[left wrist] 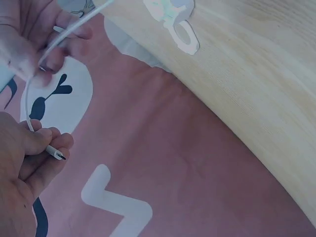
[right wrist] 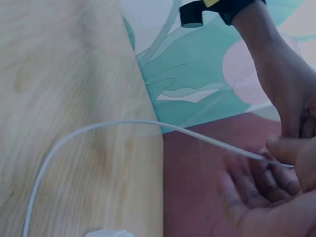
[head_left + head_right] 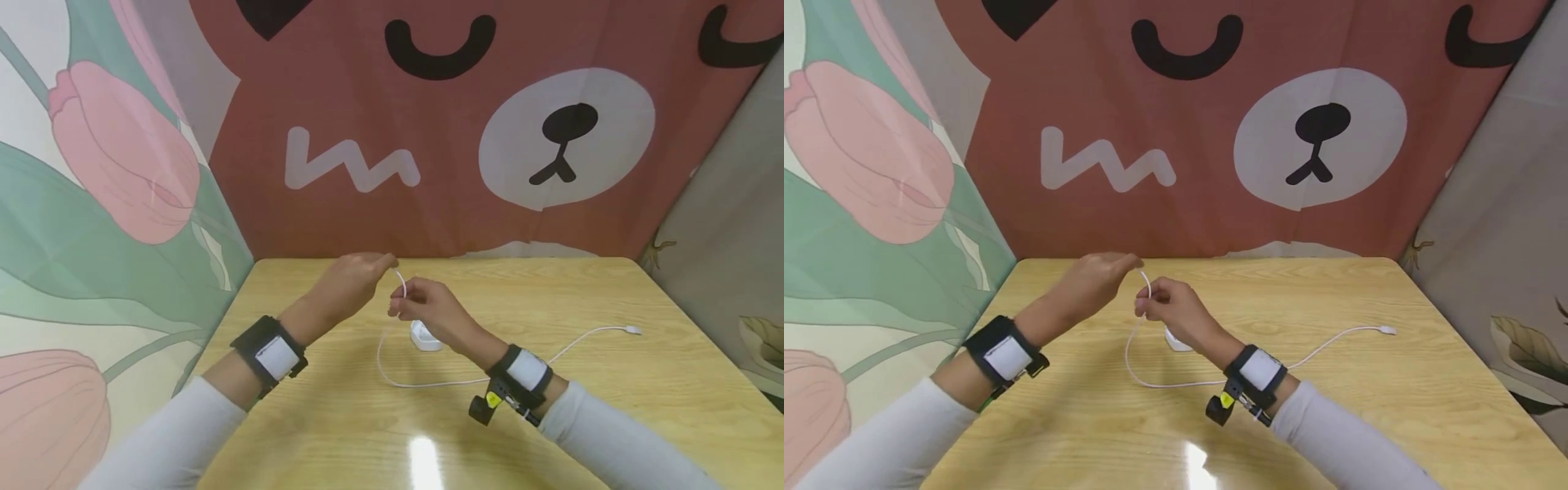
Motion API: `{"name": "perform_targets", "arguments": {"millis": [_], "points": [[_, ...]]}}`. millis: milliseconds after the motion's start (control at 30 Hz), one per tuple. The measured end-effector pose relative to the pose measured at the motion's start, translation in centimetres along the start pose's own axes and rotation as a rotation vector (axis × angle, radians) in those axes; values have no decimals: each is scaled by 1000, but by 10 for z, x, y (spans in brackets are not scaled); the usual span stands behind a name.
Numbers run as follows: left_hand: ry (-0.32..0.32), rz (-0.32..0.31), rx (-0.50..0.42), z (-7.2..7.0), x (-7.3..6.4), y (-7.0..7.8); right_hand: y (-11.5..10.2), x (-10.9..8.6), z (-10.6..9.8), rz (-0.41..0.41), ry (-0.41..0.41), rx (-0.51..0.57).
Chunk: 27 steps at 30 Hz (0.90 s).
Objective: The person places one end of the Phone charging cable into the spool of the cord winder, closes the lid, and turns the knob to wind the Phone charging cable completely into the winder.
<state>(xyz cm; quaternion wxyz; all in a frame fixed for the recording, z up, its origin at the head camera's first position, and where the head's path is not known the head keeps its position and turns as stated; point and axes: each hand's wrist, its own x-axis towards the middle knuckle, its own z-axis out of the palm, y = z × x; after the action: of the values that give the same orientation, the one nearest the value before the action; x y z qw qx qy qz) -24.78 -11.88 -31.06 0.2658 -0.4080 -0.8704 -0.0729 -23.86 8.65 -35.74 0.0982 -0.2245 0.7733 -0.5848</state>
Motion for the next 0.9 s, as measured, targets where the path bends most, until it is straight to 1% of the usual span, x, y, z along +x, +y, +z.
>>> {"name": "perform_targets", "arguments": {"millis": [33, 67, 167, 233, 300, 367, 400, 467, 533, 633, 700, 800, 900], "points": [[2, -11, -6, 1, 1, 0, 2, -1, -2, -2, 23, 17], [4, -24, -12, 2, 0, 0, 3, -2, -6, -10, 48, 10], [1, -70, -27, 5, -5, 0, 7, -6, -20, -21, 133, -76], [-8, -81, -35, 9, -8, 0, 7, -10, -29, -22, 174, -164], [-12, -79, -42, 16, -9, 2, 8, -15, -38, -15, 188, -266], [-7, -90, -52, 25, -9, 4, 8, -19, -47, -13, 181, -386], [-4, -106, -58, 29, -8, 5, 9, -22, -50, -18, 179, -453], [-6, -162, -98, 39, -10, 6, 10, -28, -57, -29, 180, -571], [-23, -226, -155, 50, -13, 7, 14, -31, -61, -44, 180, -652], [-79, -327, -230, 70, -20, 9, 24, -30, -62, -81, 183, -713], [-116, -369, -265, 84, -23, 11, 31, -27, -61, -115, 186, -735], [-170, -411, -282, 103, -26, 14, 41, -22, -57, -155, 186, -773], [-194, -426, -260, 116, -28, 16, 49, -17, -53, -164, 173, -806]]}}
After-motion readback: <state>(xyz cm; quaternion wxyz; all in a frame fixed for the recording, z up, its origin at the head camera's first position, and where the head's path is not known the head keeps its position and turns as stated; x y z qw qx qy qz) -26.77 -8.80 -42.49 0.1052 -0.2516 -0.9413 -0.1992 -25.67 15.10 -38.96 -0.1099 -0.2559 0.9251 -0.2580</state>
